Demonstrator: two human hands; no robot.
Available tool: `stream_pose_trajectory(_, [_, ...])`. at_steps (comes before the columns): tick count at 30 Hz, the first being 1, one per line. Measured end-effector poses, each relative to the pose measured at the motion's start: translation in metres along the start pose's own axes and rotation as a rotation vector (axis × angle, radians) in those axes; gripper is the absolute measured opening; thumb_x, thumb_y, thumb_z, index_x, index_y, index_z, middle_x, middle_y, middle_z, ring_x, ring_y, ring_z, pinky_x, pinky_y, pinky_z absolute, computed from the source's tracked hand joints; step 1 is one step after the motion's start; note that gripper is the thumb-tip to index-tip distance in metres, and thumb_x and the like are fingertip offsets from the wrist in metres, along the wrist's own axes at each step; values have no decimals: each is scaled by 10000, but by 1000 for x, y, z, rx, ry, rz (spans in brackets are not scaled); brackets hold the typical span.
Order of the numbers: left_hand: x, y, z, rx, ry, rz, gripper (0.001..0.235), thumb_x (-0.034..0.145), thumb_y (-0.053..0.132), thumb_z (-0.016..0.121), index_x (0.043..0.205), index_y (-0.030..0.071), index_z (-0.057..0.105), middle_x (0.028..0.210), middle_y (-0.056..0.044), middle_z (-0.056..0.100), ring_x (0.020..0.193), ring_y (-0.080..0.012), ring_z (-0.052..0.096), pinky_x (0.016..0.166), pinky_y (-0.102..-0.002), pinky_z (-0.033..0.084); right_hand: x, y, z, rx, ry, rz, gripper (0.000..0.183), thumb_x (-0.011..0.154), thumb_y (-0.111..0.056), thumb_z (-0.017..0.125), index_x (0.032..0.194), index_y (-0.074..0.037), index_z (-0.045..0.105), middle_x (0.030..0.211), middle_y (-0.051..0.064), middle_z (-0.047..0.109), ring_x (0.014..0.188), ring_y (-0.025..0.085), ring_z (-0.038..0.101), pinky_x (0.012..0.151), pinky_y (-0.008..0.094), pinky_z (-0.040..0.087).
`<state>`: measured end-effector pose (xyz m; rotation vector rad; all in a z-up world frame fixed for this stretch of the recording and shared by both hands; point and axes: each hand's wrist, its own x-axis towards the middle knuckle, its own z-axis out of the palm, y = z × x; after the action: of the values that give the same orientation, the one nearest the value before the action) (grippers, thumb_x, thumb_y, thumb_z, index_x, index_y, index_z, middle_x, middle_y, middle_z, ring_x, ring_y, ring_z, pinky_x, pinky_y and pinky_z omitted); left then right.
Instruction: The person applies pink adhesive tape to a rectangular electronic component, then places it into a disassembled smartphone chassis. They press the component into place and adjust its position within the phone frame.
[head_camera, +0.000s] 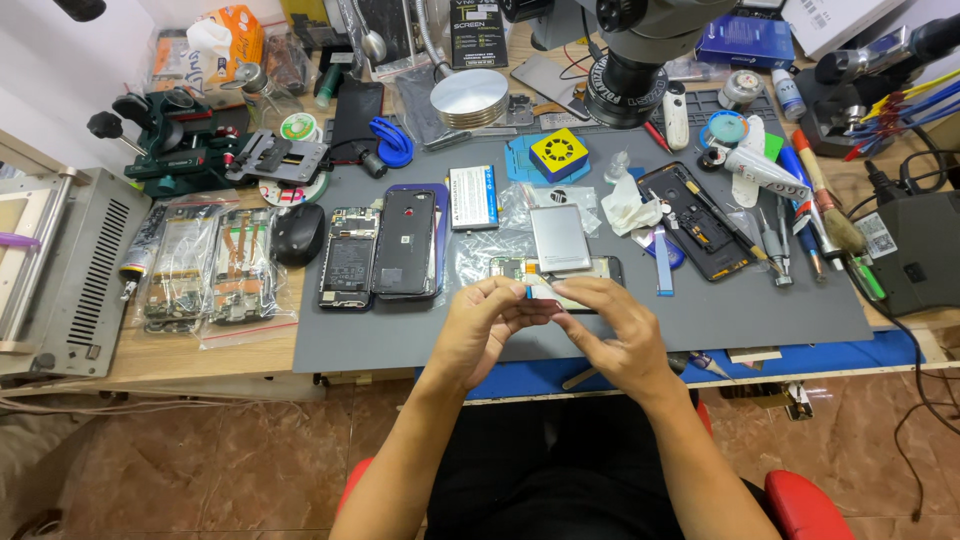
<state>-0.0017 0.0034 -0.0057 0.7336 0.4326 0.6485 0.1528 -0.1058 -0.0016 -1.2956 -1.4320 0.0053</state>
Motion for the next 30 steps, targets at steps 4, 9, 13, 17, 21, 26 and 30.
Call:
stream_pose_trajectory(4, [3,0,3,21,-17,-17,190,973,122,693,985,-67,682,943,-276,785,913,-308,801,898,-441,638,-2,1,-7,-10,19,48,198,876,-53,824,1073,-57,809,981,88,800,914,281,784,877,409,614])
stream_pose_trajectory(9, [15,3,5,581,82,226,253,1018,132,665,1196,-28,745,1056,-235,797,898,-246,792,835,-328,644,4,13,-34,-76,199,90,69,946,-17,781,1014,-23,789,988,136,788,856,282,753,778,379,616])
stream_pose_trajectory(13, [50,11,17,1221,63,618,247,996,211,719,1227,133,760,1096,-83,791,930,-252,763,810,-335,608,-3,56,-48,-120,292,116,31,1003,-26,775,1010,2,765,1006,140,774,878,268,737,781,361,598])
stream_pose_trajectory(17, [92,12,37,1851,-446,652,469,868,-81,675,1271,155,715,1343,-69,670,1080,-329,632,892,-414,569,-19,83,-51,105,379,274,105,1056,-30,691,1054,74,699,1046,185,697,861,226,718,769,348,611])
stream_pose_trajectory(21, [117,-3,43,2484,-565,625,550,828,38,763,1304,304,695,1465,-79,519,1153,-326,575,763,-377,518,-18,80,-54,197,427,337,95,1047,7,669,1050,100,690,1014,185,669,820,217,712,740,328,615])
stream_pose_trajectory(26, [133,1,53,2655,-727,756,555,766,80,833,1252,315,703,1378,-68,539,1159,-309,556,805,-384,477,-15,78,-60,187,428,319,96,1027,-15,696,1031,80,710,970,155,679,798,211,723,717,326,617])
stream_pose_trajectory(30, [138,7,53,2667,-801,802,455,786,91,817,1189,266,697,1330,-49,610,1215,-292,562,951,-446,469,-12,73,-64,173,415,342,101,1020,-49,710,1026,51,729,931,140,680,776,203,715,719,323,611])
